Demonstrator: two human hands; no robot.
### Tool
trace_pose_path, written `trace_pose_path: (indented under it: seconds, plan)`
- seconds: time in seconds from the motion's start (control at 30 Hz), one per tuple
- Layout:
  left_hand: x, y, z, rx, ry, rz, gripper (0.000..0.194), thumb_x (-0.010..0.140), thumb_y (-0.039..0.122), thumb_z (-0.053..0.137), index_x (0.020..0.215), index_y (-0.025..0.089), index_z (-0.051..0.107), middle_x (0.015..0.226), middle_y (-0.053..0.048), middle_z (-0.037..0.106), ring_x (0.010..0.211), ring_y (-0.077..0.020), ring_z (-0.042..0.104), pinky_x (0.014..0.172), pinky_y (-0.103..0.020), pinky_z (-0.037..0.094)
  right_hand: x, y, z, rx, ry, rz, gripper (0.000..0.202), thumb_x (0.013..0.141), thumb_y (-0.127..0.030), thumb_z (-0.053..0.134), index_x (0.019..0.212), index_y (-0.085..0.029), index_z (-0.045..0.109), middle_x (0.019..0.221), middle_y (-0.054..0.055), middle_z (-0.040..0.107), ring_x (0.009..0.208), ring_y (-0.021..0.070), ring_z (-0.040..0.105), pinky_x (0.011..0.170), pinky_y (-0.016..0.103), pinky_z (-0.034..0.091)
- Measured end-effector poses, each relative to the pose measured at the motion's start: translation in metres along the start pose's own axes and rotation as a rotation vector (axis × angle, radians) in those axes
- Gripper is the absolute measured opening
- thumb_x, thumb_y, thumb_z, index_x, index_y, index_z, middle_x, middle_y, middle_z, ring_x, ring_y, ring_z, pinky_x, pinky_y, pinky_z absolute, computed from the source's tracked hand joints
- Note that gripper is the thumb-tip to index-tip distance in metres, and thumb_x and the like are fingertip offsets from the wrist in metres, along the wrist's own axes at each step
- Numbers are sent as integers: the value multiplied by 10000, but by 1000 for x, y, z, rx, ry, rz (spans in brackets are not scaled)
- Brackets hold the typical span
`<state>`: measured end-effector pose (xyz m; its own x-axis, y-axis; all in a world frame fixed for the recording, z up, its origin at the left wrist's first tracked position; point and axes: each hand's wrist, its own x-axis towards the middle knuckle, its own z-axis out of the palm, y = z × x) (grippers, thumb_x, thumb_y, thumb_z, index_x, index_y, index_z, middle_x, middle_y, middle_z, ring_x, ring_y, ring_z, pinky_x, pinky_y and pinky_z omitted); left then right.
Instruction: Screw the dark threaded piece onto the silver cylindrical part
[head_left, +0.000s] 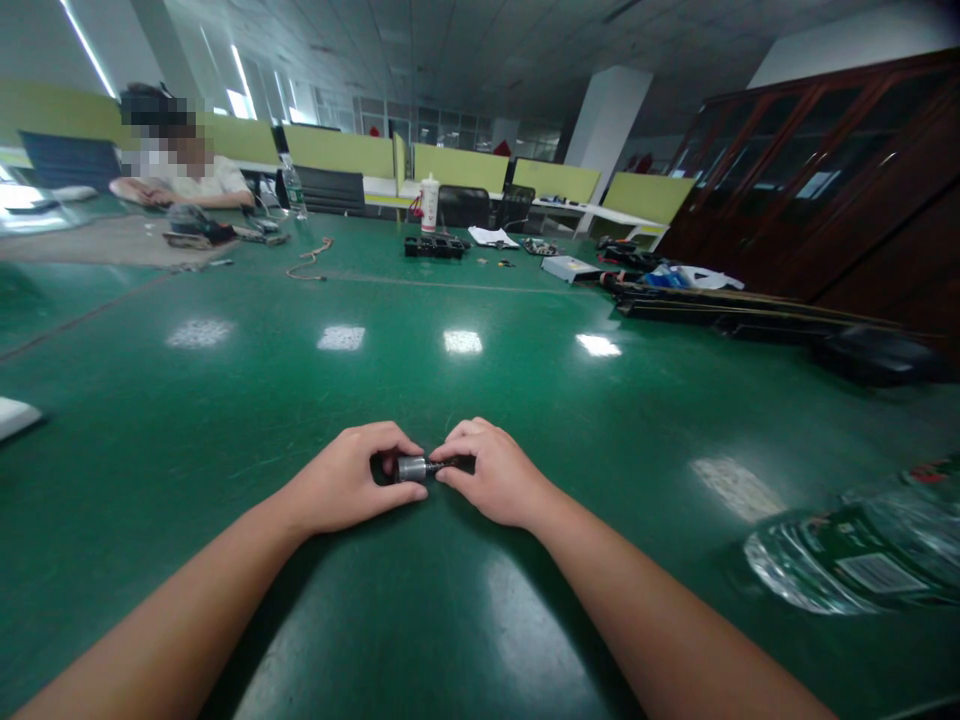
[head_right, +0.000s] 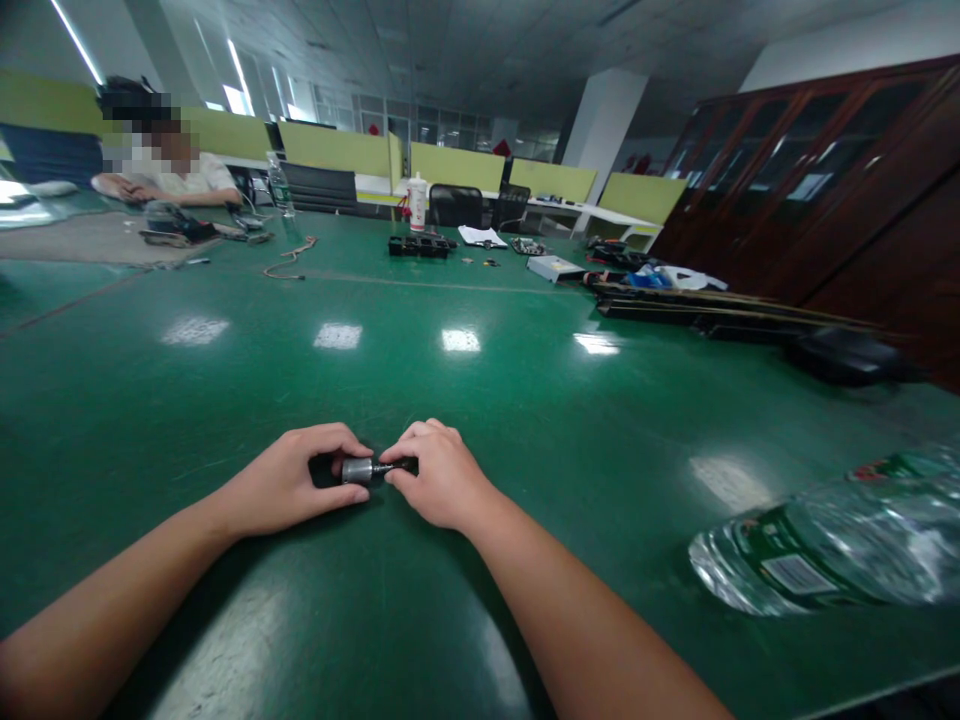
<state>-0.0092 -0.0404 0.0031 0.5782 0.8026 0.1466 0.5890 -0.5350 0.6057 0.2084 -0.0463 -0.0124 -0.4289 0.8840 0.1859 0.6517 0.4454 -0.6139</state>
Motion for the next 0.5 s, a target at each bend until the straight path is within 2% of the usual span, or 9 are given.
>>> trace_pose_path:
  seconds: [0.13, 0.5]
  plan:
    - [0, 2, 0, -33, -8, 3, 239, 855, 392, 642, 980, 197, 702, 818, -19, 657, 735, -165, 613, 680, -268, 460, 1, -1, 1, 7, -7, -46, 165, 820, -166, 704, 967, -225, 749, 947, 25, 724, 911, 173, 584, 855, 336, 424]
    - [2, -1, 0, 36, -5, -26, 232, 797, 324, 691, 998, 208, 709, 897, -25, 690, 810, -188, 634, 723, -281, 468, -1, -2, 2, 73, 48, -8, 263, 779, -131, 711, 1034, -195, 715, 894, 34, 699, 837, 155, 605, 800, 298, 457]
